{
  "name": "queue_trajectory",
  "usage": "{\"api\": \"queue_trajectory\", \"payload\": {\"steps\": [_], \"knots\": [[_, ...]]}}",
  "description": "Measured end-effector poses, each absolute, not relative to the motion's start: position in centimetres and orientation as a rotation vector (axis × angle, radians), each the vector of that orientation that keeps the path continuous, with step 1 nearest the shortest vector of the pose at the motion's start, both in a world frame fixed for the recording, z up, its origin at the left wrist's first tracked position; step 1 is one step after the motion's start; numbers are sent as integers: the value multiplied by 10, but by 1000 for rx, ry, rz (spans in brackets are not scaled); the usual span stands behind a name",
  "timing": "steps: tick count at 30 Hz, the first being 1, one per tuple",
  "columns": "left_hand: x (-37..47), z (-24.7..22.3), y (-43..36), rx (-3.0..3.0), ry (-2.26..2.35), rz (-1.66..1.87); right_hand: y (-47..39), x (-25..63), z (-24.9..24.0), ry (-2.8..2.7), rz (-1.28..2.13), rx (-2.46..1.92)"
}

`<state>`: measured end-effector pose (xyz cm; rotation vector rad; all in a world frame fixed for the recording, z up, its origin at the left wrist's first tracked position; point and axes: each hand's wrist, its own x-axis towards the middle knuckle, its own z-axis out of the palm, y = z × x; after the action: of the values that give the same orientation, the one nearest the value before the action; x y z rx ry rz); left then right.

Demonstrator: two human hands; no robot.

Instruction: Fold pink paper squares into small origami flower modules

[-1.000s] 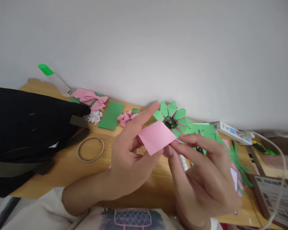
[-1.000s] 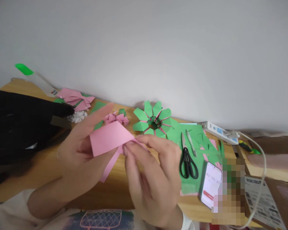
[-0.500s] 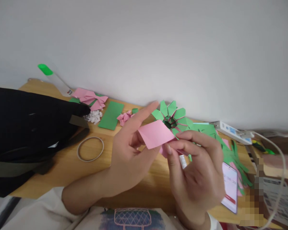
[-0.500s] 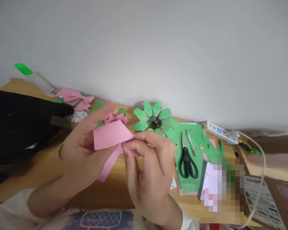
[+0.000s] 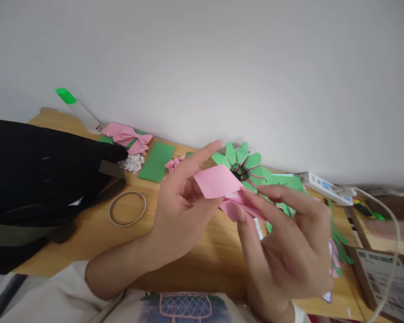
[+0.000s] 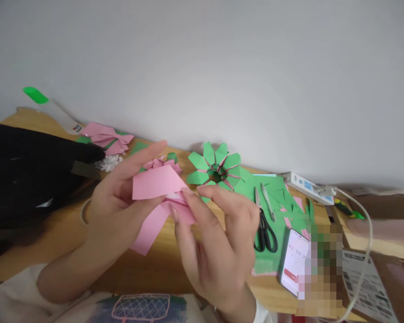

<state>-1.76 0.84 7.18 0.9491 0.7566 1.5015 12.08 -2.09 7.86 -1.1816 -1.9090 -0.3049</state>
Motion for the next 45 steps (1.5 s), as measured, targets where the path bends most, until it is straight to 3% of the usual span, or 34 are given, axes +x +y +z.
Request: {"api": "queue_trajectory", "payload": {"steps": [8,19,32,45], "knots": [[-17,68,6,1037,820,1516,-23,125,79,-1845,-277,-1212],[-16,67,-1,1264,826,1471,-20,118,77,-1703,104,-1222],[-21,73,9,987,724,1419,-19,125,84,-1931,-213,-1086],[-24,76,10,972,752,1345,-18,126,92,-1959,-47,-964]]}}
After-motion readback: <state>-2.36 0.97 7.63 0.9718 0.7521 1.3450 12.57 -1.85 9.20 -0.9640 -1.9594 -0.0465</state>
